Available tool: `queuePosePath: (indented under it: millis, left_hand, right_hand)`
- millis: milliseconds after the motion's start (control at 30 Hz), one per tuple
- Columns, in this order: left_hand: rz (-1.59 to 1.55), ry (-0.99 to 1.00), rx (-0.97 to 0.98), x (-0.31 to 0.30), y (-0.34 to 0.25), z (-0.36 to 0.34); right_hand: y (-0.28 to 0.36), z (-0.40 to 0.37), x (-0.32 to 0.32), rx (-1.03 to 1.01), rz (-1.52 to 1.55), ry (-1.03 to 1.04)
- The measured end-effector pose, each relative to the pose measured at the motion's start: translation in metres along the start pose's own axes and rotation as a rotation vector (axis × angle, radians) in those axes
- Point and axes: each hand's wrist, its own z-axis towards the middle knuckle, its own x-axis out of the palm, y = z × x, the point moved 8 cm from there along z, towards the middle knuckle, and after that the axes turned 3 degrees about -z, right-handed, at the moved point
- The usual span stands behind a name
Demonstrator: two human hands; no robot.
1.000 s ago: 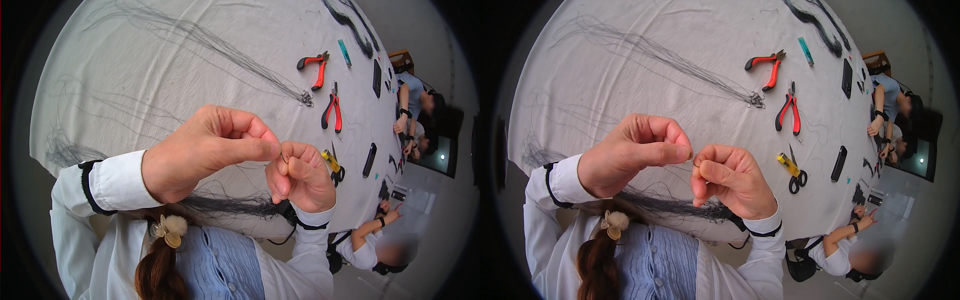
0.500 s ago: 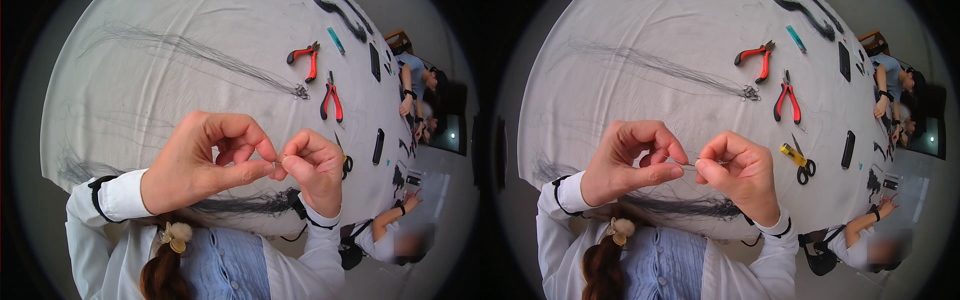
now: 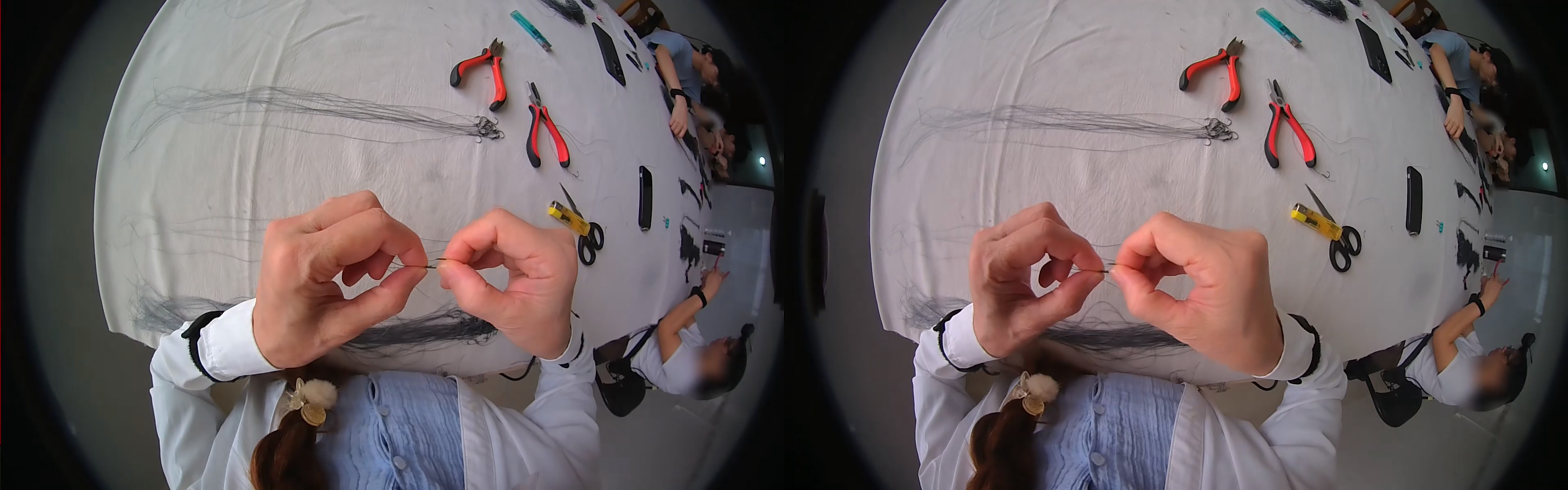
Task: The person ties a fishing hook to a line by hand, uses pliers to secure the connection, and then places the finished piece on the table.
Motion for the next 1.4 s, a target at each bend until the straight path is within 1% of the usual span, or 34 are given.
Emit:
queuePosePath:
  millis: [33,100,133,167,200,233,300,333,367,400,433,467,500,533,567,600,633,667,700,733,767,800,867,900,967,1033,1100,1133,1167,1200,1267,1300,1367,1400]
  left_hand:
    - [-0.021,0.002,-0.01,0.0,0.001,0.0]
    - [-0.039,0.005,-0.027,0.001,0.002,-0.001]
    - [-0.105,0.007,-0.066,0.001,0.006,-0.001]
    - [-0.173,0.01,-0.105,0.002,0.009,-0.001]
    - [-0.174,0.01,-0.107,0.003,0.011,-0.001]
    - [-0.236,0.015,-0.143,0.004,0.015,-0.002]
    - [-0.296,0.015,-0.176,0.004,0.018,-0.002]
    - [-0.347,0.034,-0.237,0.006,0.022,-0.003]
    - [-0.4,0.055,-0.3,0.008,0.026,-0.005]
    - [-0.401,0.05,-0.302,0.008,0.028,-0.004]
    - [-0.553,0.093,-0.379,0.015,0.035,-0.006]
    - [-0.707,0.135,-0.455,0.022,0.04,-0.008]
    - [-0.712,0.125,-0.457,0.022,0.041,-0.008]
    - [-0.863,0.144,-0.535,0.029,0.044,-0.01]
    - [-1.014,0.167,-0.609,0.035,0.045,-0.013]
    - [-1.019,0.163,-0.605,0.034,0.045,-0.013]
    - [-0.955,0.143,-0.541,0.03,0.042,-0.01]
    - [-0.89,0.125,-0.48,0.027,0.039,-0.007]
    - [-0.892,0.127,-0.479,0.026,0.036,-0.007]
    - [-0.699,0.104,-0.433,0.018,0.033,-0.005]
    - [-0.505,0.082,-0.387,0.011,0.03,-0.004]
    - [-0.503,0.085,-0.391,0.011,0.029,-0.004]
    - [-0.412,0.058,-0.318,0.007,0.023,-0.003]
    - [-0.41,0.065,-0.319,0.008,0.023,-0.004]
    - [-0.369,0.064,-0.249,0.007,0.021,-0.003]
    - [-0.346,0.055,-0.254,0.008,0.021,-0.003]
    - [-0.323,0.044,-0.257,0.007,0.02,-0.003]
    - [-0.271,0.029,-0.211,0.005,0.017,-0.002]
    - [-0.219,0.014,-0.165,0.003,0.013,-0.001]
    - [-0.218,0.016,-0.166,0.004,0.014,-0.002]
    - [-0.047,-0.051,0.012,-0.001,0.001,-0.002]
    - [-0.044,-0.048,0.013,-0.001,0.001,-0.002]
    - [0.094,-0.037,0.152,-0.001,-0.01,-0.003]
    - [0.096,-0.033,0.153,-0.001,-0.01,-0.004]
  right_hand:
    - [0.0,0.0,0.0,0.001,0.008,-0.004]
    - [0.02,-0.002,-0.001,-0.251,-0.282,-0.052]
    - [0.019,-0.001,0.0,-0.25,-0.278,-0.053]
    - [0.025,-0.003,0.0,-0.328,-0.338,-0.084]
    - [0.031,-0.006,0.0,-0.406,-0.4,-0.115]
    - [0.03,-0.006,0.0,-0.404,-0.399,-0.114]
    - [0.033,-0.008,0.003,-0.491,-0.453,-0.099]
    - [0.032,-0.007,0.004,-0.494,-0.453,-0.096]
    - [0.036,-0.01,0.006,-0.598,-0.486,-0.11]
    - [0.041,-0.014,0.009,-0.703,-0.518,-0.124]
    - [0.04,-0.013,0.01,-0.705,-0.515,-0.118]
    - [0.046,-0.019,0.015,-0.835,-0.646,-0.16]
    - [0.051,-0.026,0.021,-0.965,-0.775,-0.202]
    - [0.052,-0.026,0.021,-0.97,-0.77,-0.191]
    - [0.048,-0.02,0.015,-0.853,-0.678,-0.158]
    - [0.044,-0.014,0.009,-0.733,-0.592,-0.129]
    - [0.048,-0.015,0.006,-0.735,-0.597,-0.126]
    - [0.036,-0.004,-0.003,-0.466,-0.443,-0.072]
    - [0.019,0.002,-0.007,-0.197,-0.285,-0.021]
    - [0.02,0.002,-0.008,-0.195,-0.285,-0.022]
    - [0.009,0.003,-0.008,-0.057,-0.131,0.005]
    - [-0.002,0.003,-0.007,0.081,0.026,0.03]
    - [-0.004,0.003,-0.006,0.119,0.058,0.052]
    - [-0.007,0.003,-0.004,0.153,0.086,0.077]
    - [-0.011,0.003,-0.005,0.198,0.118,0.081]
    - [-0.014,0.004,-0.005,0.241,0.151,0.089]
    - [-0.021,0.002,0.001,0.352,0.205,0.182]
    - [-0.022,0.002,0.001,0.351,0.208,0.18]
    - [-0.024,0.002,0.004,0.378,0.288,0.205]
    - [-0.026,0.001,0.007,0.405,0.368,0.23]
    - [-0.029,0.001,0.01,0.437,0.419,0.254]
    - [-0.03,0.0,0.013,0.47,0.467,0.281]
    - [-0.032,0.001,0.016,0.476,0.494,0.311]
    - [-0.033,0.0,0.018,0.483,0.517,0.344]
